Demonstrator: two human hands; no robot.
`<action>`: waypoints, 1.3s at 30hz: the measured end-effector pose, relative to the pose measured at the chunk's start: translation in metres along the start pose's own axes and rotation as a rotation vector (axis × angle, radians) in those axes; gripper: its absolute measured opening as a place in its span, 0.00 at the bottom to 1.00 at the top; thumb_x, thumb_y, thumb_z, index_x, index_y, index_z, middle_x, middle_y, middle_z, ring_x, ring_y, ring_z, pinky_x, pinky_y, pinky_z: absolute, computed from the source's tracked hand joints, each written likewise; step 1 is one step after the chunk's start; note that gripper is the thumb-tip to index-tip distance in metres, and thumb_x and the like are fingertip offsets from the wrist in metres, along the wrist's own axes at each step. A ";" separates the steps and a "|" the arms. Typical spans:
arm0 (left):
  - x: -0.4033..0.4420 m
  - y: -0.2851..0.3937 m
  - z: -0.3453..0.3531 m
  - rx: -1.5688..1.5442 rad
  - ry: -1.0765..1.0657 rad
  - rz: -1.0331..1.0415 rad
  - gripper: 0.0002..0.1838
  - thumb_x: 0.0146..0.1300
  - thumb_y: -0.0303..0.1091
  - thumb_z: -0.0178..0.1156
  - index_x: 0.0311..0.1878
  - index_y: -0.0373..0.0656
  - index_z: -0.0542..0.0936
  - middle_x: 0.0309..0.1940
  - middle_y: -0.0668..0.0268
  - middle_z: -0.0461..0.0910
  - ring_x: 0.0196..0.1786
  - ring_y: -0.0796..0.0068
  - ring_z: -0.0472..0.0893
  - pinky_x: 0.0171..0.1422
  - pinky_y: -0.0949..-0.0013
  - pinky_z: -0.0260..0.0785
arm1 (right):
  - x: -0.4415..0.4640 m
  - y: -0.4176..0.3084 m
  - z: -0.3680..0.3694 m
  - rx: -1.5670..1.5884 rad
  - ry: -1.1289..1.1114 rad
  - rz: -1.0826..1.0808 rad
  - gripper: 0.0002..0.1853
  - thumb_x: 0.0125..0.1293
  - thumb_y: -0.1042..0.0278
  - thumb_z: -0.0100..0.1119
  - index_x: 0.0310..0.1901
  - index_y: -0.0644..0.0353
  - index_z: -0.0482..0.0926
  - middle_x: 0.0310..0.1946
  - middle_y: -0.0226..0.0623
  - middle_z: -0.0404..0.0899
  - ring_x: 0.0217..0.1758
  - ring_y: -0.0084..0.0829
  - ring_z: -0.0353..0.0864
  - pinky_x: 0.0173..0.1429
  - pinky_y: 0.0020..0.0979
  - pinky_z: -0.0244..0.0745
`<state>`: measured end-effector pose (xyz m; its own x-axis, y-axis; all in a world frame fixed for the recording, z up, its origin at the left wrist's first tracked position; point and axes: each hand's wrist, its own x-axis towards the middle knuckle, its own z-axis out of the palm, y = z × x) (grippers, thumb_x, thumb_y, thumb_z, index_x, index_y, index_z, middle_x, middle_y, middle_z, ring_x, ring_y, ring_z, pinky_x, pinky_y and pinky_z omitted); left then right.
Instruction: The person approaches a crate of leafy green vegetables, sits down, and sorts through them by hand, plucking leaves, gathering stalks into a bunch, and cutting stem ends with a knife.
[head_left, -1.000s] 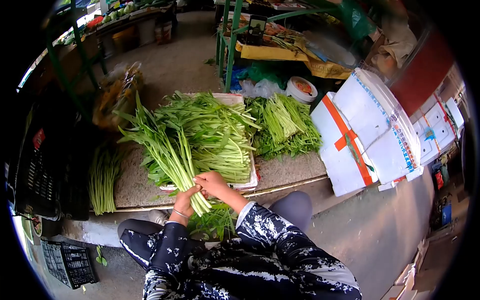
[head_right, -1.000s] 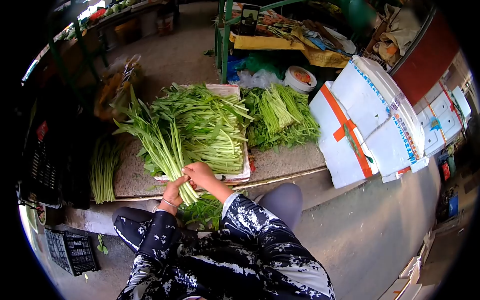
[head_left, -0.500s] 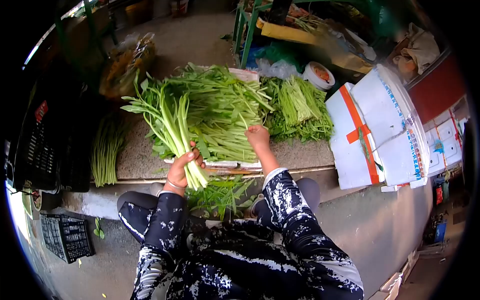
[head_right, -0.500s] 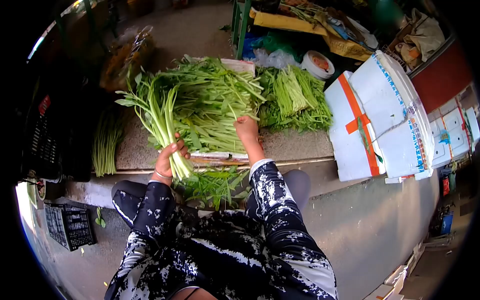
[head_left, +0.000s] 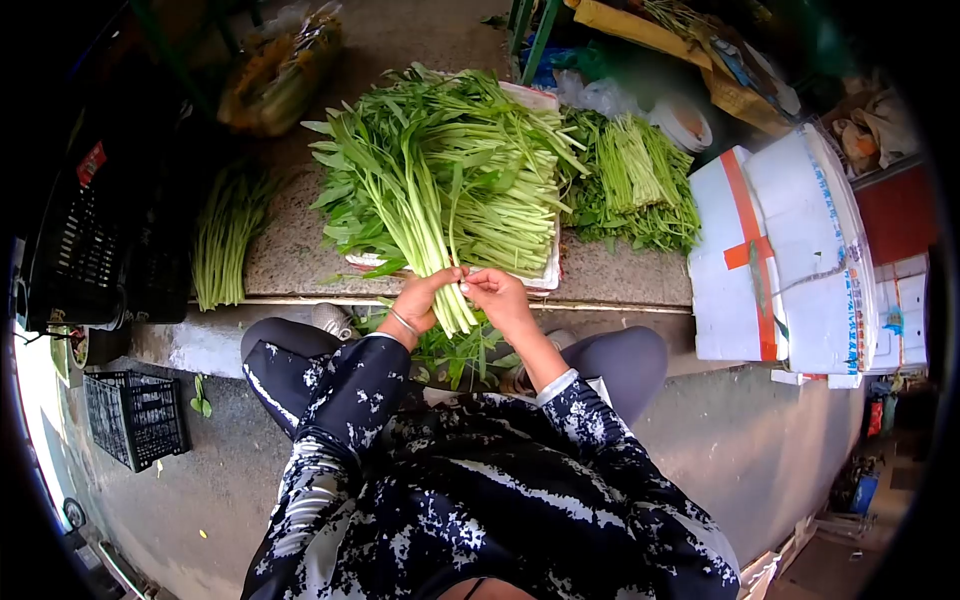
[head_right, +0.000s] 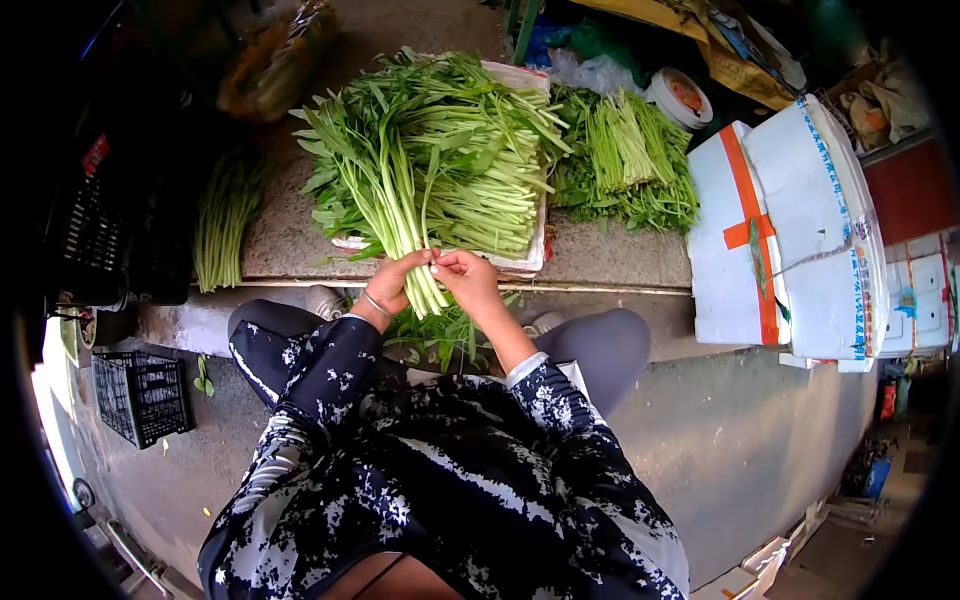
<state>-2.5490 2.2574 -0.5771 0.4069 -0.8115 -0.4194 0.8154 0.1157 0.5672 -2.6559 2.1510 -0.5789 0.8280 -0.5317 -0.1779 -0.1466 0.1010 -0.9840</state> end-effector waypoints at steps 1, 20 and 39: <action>-0.002 0.000 0.000 0.009 -0.002 0.026 0.07 0.54 0.25 0.57 0.37 0.34 0.76 0.34 0.61 0.78 0.38 0.71 0.78 0.45 0.69 0.72 | 0.000 -0.004 0.000 -0.055 -0.054 -0.039 0.07 0.57 0.70 0.59 0.35 0.63 0.77 0.26 0.29 0.78 0.24 0.15 0.72 0.26 0.17 0.66; -0.034 0.082 0.026 -0.101 -0.325 0.279 0.18 0.48 0.22 0.58 0.44 0.41 0.68 0.28 0.64 0.74 0.30 0.67 0.79 0.35 0.65 0.74 | 0.134 -0.063 -0.076 -1.108 0.297 -0.126 0.12 0.50 0.61 0.62 0.36 0.55 0.78 0.37 0.37 0.75 0.42 0.38 0.75 0.46 0.36 0.70; -0.016 0.001 0.013 -0.001 0.058 -0.005 0.10 0.54 0.22 0.54 0.40 0.32 0.72 0.32 0.59 0.77 0.36 0.69 0.78 0.42 0.68 0.74 | 0.035 -0.049 -0.008 0.051 -0.091 0.316 0.08 0.56 0.71 0.57 0.36 0.65 0.74 0.19 0.28 0.71 0.15 0.14 0.64 0.16 0.15 0.58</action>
<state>-2.5602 2.2630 -0.5605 0.4264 -0.7773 -0.4625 0.8176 0.1125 0.5646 -2.6240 2.1208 -0.5370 0.7915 -0.3901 -0.4704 -0.3784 0.2917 -0.8785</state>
